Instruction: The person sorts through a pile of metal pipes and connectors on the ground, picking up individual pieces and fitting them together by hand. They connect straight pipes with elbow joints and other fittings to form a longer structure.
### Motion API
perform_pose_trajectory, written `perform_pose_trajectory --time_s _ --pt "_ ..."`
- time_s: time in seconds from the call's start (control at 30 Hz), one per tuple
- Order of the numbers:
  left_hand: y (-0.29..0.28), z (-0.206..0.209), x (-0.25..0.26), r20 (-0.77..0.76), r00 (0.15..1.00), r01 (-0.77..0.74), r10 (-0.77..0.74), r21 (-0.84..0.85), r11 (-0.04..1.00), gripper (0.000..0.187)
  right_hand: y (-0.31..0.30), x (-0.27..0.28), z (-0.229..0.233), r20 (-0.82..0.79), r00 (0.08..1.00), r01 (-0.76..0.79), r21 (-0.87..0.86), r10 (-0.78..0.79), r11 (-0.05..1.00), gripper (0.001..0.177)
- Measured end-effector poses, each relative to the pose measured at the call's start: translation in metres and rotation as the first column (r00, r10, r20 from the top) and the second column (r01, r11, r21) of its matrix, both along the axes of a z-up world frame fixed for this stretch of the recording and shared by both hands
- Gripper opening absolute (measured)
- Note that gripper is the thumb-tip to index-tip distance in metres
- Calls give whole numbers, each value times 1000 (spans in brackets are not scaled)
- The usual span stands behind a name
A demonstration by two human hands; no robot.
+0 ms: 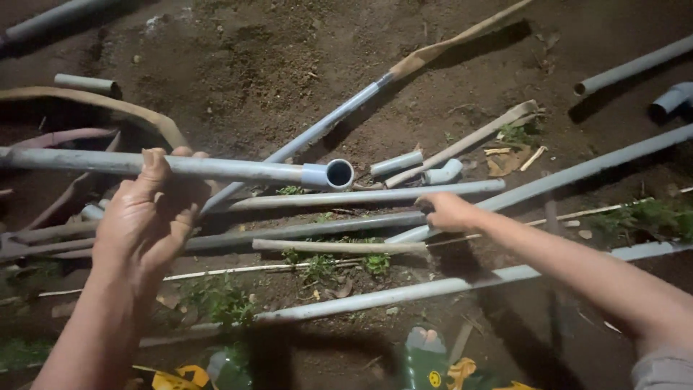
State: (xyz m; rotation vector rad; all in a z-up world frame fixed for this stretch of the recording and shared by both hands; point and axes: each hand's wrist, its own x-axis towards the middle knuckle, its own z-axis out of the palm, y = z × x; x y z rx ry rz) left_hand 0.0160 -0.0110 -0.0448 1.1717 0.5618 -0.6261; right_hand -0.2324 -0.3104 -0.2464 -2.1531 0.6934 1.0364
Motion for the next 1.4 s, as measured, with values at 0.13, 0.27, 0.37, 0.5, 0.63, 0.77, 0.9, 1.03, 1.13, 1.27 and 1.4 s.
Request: perform_pose_trajectory --time_s 0.13,0.27,0.37,0.5,0.63,0.77,0.9,1.03,1.13,1.27,1.4 --pt "0 -1 -1 13 1000 -2 2 4 1000 29 -33 9 -45 226 974 52 -137 -20 989 35" --pt "-6 8 -5 17 1000 19 -21 107 994 25 -54 13 -59 268 962 17 -260 55 966 28" --pt "-3 8 -2 20 1000 2 -4 80 997 29 -58 9 -50 204 959 -118 -335 194 935 17" --pt "3 8 -1 48 998 -33 32 18 999 30 -52 -14 -66 172 896 -299 -446 409 844 13" --pt "7 9 1 94 995 8 -15 75 997 29 -49 -35 -96 197 728 -369 -694 657 618 14" --pt "13 10 2 113 994 -19 12 62 998 29 -54 -27 -93 228 775 -344 -630 589 696 9" --pt "21 -1 9 184 980 -78 80 -19 997 58 -66 -26 -97 172 844 -364 -513 508 777 22" --pt "34 -27 22 221 966 -111 137 -127 986 93 -69 -37 -103 153 837 -382 -524 525 762 33" --pt "29 -13 15 212 968 -104 131 -134 986 95 -38 -34 -54 89 827 -406 -589 555 699 35" --pt "24 24 8 152 983 -93 101 -54 994 25 -54 -15 -71 -110 819 -517 -564 563 644 18" --pt "26 27 7 107 978 -164 176 -117 980 47 -84 -31 -113 -20 832 -471 -553 554 687 30"
